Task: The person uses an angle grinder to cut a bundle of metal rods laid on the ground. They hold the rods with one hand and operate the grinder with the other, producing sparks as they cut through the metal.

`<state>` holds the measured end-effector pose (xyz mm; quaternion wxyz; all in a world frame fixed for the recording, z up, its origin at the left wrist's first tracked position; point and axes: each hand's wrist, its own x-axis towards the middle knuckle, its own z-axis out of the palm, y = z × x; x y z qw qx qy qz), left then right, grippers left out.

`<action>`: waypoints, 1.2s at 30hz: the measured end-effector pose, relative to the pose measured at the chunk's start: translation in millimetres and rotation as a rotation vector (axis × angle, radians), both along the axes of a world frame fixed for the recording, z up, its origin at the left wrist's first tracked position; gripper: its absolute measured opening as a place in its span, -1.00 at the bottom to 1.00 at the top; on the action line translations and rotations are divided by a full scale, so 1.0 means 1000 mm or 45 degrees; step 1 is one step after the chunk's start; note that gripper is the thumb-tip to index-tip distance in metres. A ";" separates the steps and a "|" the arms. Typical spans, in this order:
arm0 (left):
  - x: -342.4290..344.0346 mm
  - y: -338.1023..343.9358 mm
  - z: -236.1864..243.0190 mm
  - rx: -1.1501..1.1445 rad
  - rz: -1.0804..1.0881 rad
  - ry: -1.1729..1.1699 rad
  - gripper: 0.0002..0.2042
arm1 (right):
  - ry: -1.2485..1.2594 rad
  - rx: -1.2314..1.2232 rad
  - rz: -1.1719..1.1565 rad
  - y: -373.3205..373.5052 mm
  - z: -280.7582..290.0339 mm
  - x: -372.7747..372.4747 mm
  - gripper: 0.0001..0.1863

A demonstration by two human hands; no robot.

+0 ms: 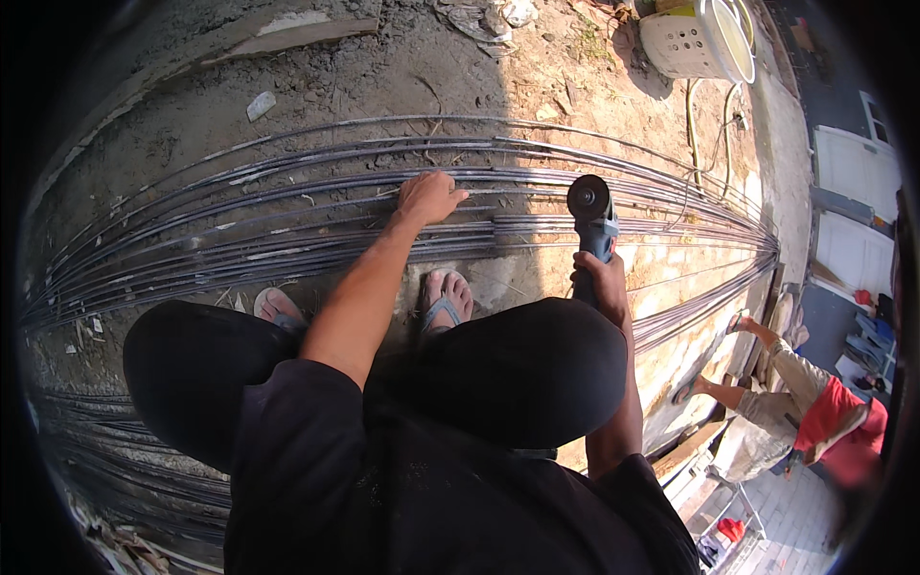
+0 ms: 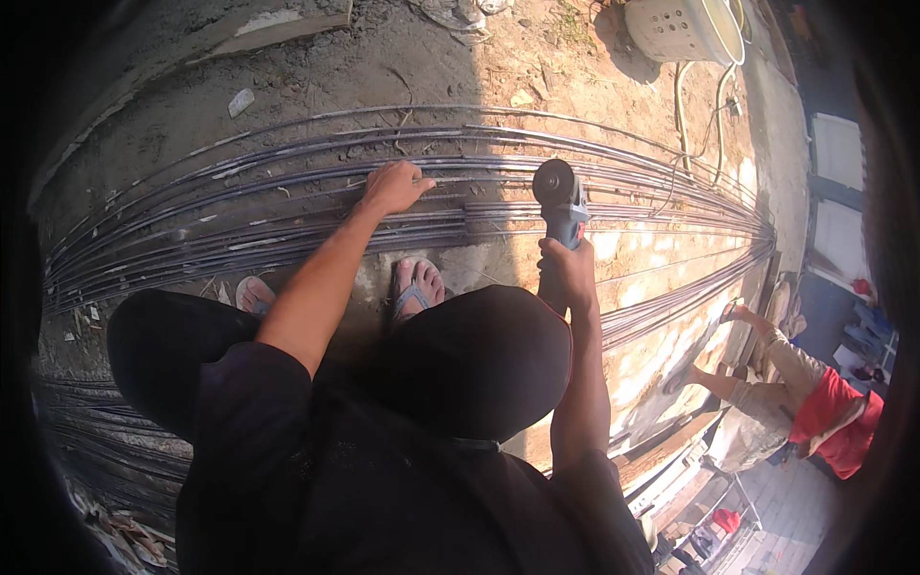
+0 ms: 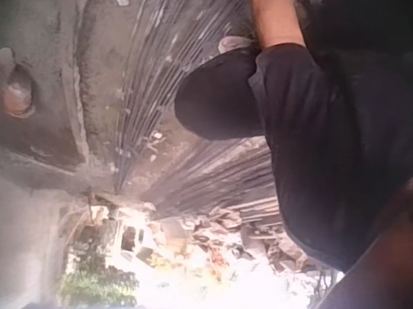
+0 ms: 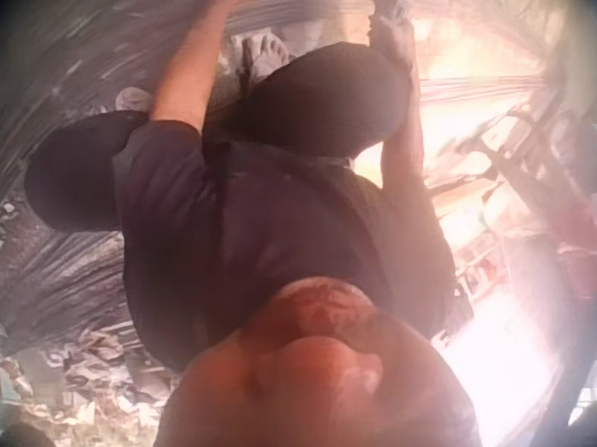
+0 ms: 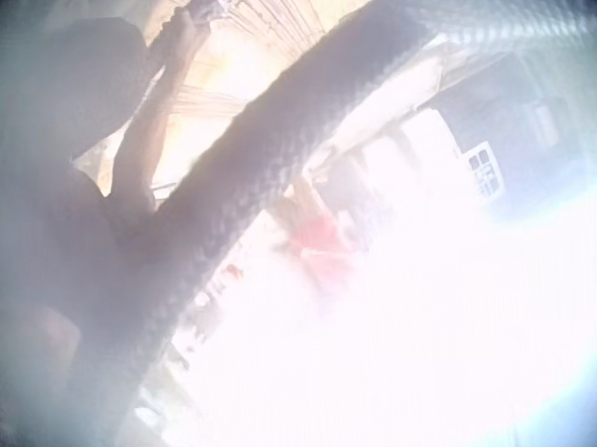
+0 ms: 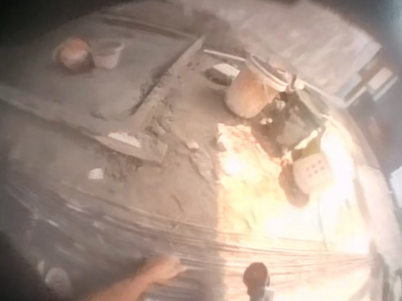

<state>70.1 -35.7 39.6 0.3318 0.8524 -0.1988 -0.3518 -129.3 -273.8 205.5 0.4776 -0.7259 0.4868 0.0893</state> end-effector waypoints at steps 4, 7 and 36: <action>-0.009 0.002 -0.004 0.071 -0.049 0.090 -0.60 | 0.071 0.034 0.192 0.016 -0.036 0.010 -0.65; -0.016 0.004 -0.007 0.051 0.001 0.029 -0.59 | 0.139 0.001 0.334 0.020 -0.055 0.016 -0.63; -0.027 0.007 -0.028 -0.095 0.111 -0.106 -0.59 | 0.298 -0.168 0.445 0.024 -0.087 0.039 -0.66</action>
